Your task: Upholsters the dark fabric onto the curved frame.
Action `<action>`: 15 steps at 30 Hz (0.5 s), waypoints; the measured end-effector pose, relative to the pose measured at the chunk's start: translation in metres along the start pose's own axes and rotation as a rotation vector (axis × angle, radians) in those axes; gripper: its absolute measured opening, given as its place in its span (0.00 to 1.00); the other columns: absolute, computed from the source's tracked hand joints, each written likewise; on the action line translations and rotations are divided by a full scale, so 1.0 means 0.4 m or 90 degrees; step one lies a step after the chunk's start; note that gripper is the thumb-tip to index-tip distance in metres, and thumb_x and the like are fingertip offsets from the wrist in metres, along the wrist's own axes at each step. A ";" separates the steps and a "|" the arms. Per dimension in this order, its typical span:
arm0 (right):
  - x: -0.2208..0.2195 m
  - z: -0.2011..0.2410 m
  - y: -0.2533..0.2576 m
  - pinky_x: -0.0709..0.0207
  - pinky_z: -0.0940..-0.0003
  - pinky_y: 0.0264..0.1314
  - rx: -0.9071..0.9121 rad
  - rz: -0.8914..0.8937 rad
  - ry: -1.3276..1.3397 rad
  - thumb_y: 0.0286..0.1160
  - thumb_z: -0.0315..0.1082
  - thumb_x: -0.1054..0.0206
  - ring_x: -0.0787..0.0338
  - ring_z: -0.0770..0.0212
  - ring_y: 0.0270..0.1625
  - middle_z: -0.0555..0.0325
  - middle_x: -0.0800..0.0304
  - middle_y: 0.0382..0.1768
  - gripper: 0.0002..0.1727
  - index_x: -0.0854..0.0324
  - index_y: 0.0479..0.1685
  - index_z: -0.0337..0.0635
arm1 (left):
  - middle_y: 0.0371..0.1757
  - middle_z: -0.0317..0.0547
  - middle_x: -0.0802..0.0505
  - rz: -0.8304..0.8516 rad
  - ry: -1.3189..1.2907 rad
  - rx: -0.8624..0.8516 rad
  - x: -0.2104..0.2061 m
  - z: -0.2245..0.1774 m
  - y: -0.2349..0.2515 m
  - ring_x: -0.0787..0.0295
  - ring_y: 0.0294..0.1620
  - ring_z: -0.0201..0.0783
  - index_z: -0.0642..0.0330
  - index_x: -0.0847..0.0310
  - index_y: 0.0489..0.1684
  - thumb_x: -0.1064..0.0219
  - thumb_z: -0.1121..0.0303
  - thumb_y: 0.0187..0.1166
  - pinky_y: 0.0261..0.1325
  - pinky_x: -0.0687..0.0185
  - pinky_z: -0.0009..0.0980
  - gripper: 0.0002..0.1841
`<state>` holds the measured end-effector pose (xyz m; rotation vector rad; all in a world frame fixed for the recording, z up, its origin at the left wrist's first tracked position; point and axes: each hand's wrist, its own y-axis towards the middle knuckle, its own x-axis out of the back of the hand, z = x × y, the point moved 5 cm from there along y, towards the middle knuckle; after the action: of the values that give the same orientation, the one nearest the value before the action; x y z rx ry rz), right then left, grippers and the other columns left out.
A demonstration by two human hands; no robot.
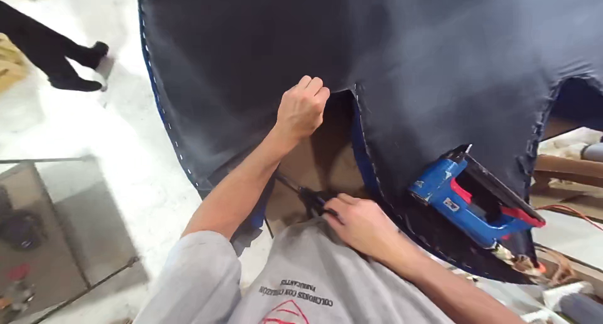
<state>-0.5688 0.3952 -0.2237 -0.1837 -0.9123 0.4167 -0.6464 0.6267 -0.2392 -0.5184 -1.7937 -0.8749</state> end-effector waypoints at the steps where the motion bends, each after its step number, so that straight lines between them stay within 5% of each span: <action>1: -0.068 0.010 0.037 0.14 0.42 0.39 -0.036 0.101 -0.034 0.79 0.44 0.34 0.06 0.42 0.43 0.43 0.09 0.46 0.16 0.13 0.51 0.41 | 0.40 0.55 0.09 -0.004 0.000 0.007 0.003 -0.004 -0.003 0.10 0.46 0.55 0.64 0.09 0.43 0.40 0.70 0.84 0.41 0.14 0.45 0.12; 3: -0.145 0.002 0.080 0.14 0.39 0.38 -0.110 0.138 -0.096 0.69 0.34 0.28 0.07 0.35 0.43 0.33 0.12 0.50 0.20 0.19 0.58 0.32 | 0.42 0.54 0.08 -0.015 0.001 0.016 0.007 -0.007 -0.001 0.09 0.47 0.54 0.62 0.08 0.43 0.39 0.70 0.82 0.41 0.12 0.47 0.11; 7: -0.179 -0.005 0.056 0.14 0.41 0.41 -0.256 0.052 -0.121 0.57 0.26 0.24 0.08 0.34 0.53 0.34 0.13 0.56 0.26 0.20 0.61 0.33 | 0.42 0.49 0.07 -0.030 0.007 0.020 -0.009 -0.001 -0.003 0.08 0.45 0.50 0.59 0.06 0.46 0.37 0.69 0.80 0.40 0.11 0.44 0.12; 11: -0.202 -0.033 0.005 0.14 0.41 0.40 -0.298 -0.014 -0.114 0.65 0.31 0.28 0.07 0.38 0.51 0.40 0.10 0.50 0.13 0.12 0.48 0.36 | 0.41 0.47 0.06 -0.061 0.015 0.028 -0.021 -0.007 -0.005 0.06 0.45 0.48 0.57 0.06 0.44 0.38 0.68 0.80 0.41 0.10 0.43 0.12; 13: -0.188 -0.074 -0.036 0.16 0.36 0.50 -0.335 -0.022 0.055 0.72 0.40 0.31 0.07 0.41 0.51 0.44 0.07 0.47 0.14 0.10 0.48 0.41 | 0.40 0.46 0.06 -0.075 0.026 0.023 -0.019 -0.008 -0.007 0.06 0.43 0.47 0.56 0.05 0.44 0.39 0.67 0.81 0.41 0.10 0.42 0.13; 15: -0.159 -0.110 -0.083 0.14 0.48 0.54 -0.363 -0.059 0.307 0.78 0.42 0.35 0.06 0.54 0.47 0.54 0.05 0.43 0.15 0.10 0.54 0.45 | 0.40 0.45 0.05 -0.089 0.035 0.020 -0.013 -0.003 0.001 0.06 0.44 0.46 0.55 0.04 0.44 0.39 0.67 0.81 0.42 0.10 0.41 0.13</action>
<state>-0.5591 0.3391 -0.2857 -0.7290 -0.5386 0.0067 -0.6436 0.6263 -0.2435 -0.3488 -1.8061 -0.9456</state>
